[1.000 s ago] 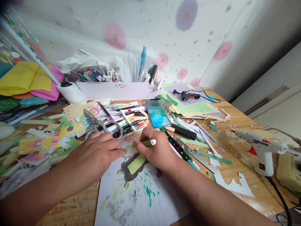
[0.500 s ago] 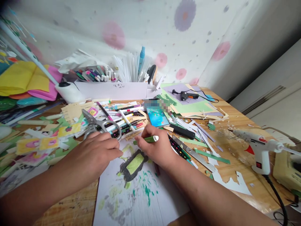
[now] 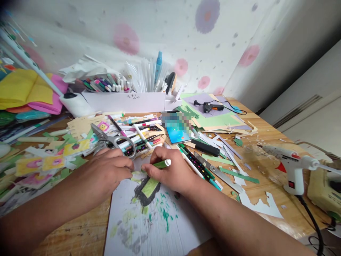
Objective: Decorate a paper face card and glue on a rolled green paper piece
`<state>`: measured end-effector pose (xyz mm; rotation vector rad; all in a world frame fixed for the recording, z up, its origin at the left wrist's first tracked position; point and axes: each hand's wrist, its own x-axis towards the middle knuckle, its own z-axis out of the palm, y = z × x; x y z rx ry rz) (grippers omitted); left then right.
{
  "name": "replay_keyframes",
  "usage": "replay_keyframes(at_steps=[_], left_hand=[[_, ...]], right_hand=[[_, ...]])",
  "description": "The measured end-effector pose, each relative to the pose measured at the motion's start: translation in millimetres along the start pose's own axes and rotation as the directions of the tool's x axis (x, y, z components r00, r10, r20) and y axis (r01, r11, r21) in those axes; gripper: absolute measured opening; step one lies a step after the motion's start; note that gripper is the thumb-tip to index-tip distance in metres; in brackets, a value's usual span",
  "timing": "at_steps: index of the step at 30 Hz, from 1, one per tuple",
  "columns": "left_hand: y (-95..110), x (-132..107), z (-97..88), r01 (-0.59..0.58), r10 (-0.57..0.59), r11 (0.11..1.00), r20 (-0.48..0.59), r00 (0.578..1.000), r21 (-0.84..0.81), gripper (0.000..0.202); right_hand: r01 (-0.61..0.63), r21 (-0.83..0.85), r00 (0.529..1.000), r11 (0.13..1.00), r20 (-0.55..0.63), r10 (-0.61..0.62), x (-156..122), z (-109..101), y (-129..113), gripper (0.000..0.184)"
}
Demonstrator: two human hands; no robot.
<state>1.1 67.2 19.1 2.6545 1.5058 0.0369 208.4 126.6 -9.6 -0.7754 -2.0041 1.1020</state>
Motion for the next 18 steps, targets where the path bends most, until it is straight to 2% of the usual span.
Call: replay_keyframes(at_steps=[5,12,15,18], left_hand=[[-3.9,-0.5,-0.3,-0.033,0.033,0.997,0.006,0.999,-0.068,0.026],[-4.6,-1.9,-1.9,-0.048,0.040,0.992,-0.068,0.997,-0.115,0.028],[-1.5,-3.4,-4.4,-0.035,0.025,0.990,-0.078,0.997,-0.135,0.033],[1.3,-3.7,-5.0,-0.016,0.011,0.989,-0.033,0.999,-0.145,0.038]], right_hand=[[0.037,0.016,0.998,0.999,0.048,-0.037,-1.2,0.2,-2.1,0.021],[0.051,-0.018,0.996,0.999,0.080,-0.049,-1.4,0.2,-1.0,0.021],[0.046,-0.013,0.998,0.999,0.041,-0.045,-1.6,0.0,-1.1,0.021],[0.035,-0.015,0.999,0.999,-0.024,-0.036,-1.4,-0.6,-1.0,0.021]])
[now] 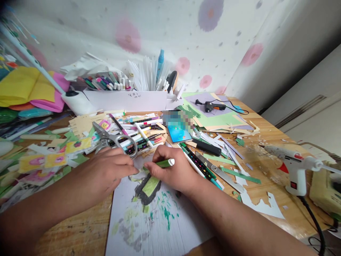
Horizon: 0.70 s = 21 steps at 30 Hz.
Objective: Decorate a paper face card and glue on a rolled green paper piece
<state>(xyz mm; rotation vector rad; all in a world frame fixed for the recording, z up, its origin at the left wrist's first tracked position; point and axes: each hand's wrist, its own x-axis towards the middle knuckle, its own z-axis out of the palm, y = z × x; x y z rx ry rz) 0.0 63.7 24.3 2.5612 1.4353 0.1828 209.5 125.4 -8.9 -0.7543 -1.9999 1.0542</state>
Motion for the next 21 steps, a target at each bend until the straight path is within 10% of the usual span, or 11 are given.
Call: replay_keyframes(at_steps=[21], left_hand=[[-3.3,0.6,4.4,-0.049,0.041,0.989,0.057,0.998,0.138,0.020]], right_hand=[[-0.026,-0.033,0.998,0.999,0.063,0.028,0.2,2.9,-5.0,0.020]])
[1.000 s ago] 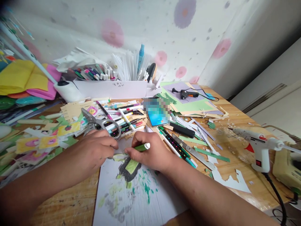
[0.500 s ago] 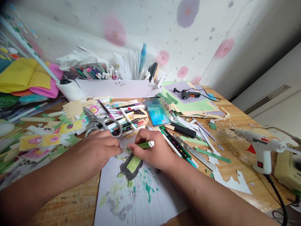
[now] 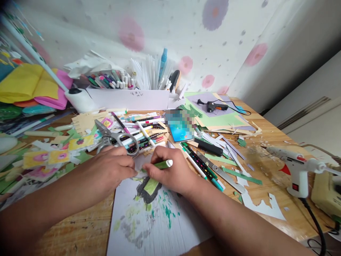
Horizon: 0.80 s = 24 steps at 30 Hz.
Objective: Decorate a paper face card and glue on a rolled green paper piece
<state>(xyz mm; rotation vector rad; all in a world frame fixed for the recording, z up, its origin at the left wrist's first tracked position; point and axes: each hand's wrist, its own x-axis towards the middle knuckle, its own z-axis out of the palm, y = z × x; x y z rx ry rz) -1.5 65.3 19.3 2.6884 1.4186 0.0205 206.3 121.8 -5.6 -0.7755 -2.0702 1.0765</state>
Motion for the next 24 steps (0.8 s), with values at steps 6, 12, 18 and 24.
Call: replay_keyframes(at_steps=[6,12,18,24], left_hand=[[-2.0,-0.3,0.4,-0.024,0.024,0.999,0.003,1.000,-0.032,0.020],[-0.3,-1.5,-3.1,-0.018,0.018,1.000,0.035,0.999,-0.019,0.020],[-0.3,-0.9,-3.3,-0.025,0.025,1.000,0.033,0.999,-0.009,0.019],[-0.2,-0.2,-5.0,-0.040,0.040,0.999,0.038,0.998,-0.002,0.022]], right_hand=[[-0.004,-0.037,1.000,0.999,-0.029,0.003,-0.4,0.8,-2.1,0.021],[-0.005,-0.035,1.000,0.999,0.000,0.005,-0.3,2.7,-4.9,0.021],[-0.015,-0.020,0.999,1.000,0.034,0.016,0.9,3.7,-5.9,0.019],[-0.012,-0.010,1.000,1.000,0.019,0.012,1.3,2.7,-4.7,0.021]])
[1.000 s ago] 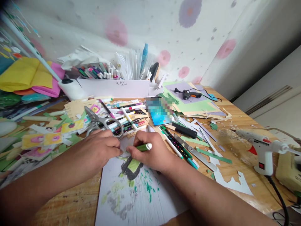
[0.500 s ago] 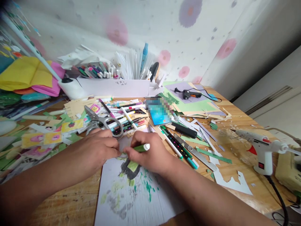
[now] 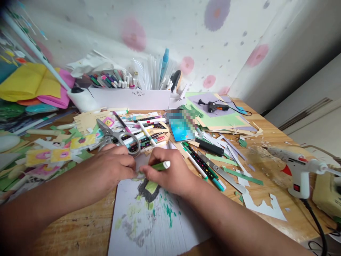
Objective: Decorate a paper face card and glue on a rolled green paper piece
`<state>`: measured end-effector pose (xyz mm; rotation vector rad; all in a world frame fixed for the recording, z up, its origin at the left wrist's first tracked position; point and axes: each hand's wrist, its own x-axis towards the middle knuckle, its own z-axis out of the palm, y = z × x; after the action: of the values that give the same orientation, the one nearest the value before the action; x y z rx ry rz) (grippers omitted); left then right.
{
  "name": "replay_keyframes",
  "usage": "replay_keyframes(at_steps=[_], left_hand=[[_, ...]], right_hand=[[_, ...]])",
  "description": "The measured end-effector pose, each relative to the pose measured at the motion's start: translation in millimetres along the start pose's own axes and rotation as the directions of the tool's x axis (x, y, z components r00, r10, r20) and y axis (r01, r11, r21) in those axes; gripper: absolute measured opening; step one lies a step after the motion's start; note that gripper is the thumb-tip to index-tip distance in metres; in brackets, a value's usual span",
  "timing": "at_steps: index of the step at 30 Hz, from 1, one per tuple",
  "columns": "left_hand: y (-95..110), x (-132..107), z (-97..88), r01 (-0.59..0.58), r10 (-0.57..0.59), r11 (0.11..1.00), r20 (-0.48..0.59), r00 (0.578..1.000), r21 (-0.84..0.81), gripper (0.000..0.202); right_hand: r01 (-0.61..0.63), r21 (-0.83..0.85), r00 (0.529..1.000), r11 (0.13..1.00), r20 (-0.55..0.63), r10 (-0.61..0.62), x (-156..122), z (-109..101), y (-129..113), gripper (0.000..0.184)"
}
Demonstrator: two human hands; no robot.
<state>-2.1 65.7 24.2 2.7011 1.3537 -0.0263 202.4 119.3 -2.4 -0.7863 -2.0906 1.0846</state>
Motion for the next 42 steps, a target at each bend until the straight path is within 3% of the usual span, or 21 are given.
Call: replay_keyframes(at_steps=[2,5,9,13,35,38,42], left_hand=[[-0.6,-0.2,0.0,-0.001,0.001,1.000,-0.004,1.000,-0.004,0.023],[-1.0,-0.1,-0.4,0.007,-0.007,1.000,-0.005,1.000,-0.018,0.024],[-0.7,0.3,-0.6,0.007,-0.007,0.999,-0.003,1.000,-0.038,0.021],[-1.6,0.0,0.7,0.013,-0.016,0.997,-0.035,0.999,-0.074,0.023],[-1.3,0.8,0.2,0.025,-0.026,0.997,-0.011,1.000,-0.075,0.026],[-2.5,1.0,1.2,0.018,-0.022,0.999,-0.103,0.994,-0.038,0.027],[-5.8,-0.8,-1.8,0.034,-0.040,0.999,-0.286,0.958,-0.027,0.032]], right_hand=[[0.002,-0.001,1.000,1.000,0.018,-0.002,0.1,-0.7,0.5,0.021],[-0.019,-0.021,0.998,1.000,-0.056,0.017,0.6,-2.1,1.0,0.023],[-0.013,0.001,1.000,1.000,0.003,0.013,1.1,-2.8,1.2,0.021],[-0.042,-0.024,0.996,0.999,-0.076,0.040,1.1,-4.2,4.5,0.023],[0.005,-0.032,0.999,0.999,-0.054,-0.007,-0.7,-4.9,4.5,0.022],[0.022,-0.047,0.996,0.999,-0.085,-0.025,-1.4,-7.0,3.5,0.023],[0.033,-0.023,0.992,0.999,-0.123,-0.035,-2.0,-11.0,4.5,0.025]])
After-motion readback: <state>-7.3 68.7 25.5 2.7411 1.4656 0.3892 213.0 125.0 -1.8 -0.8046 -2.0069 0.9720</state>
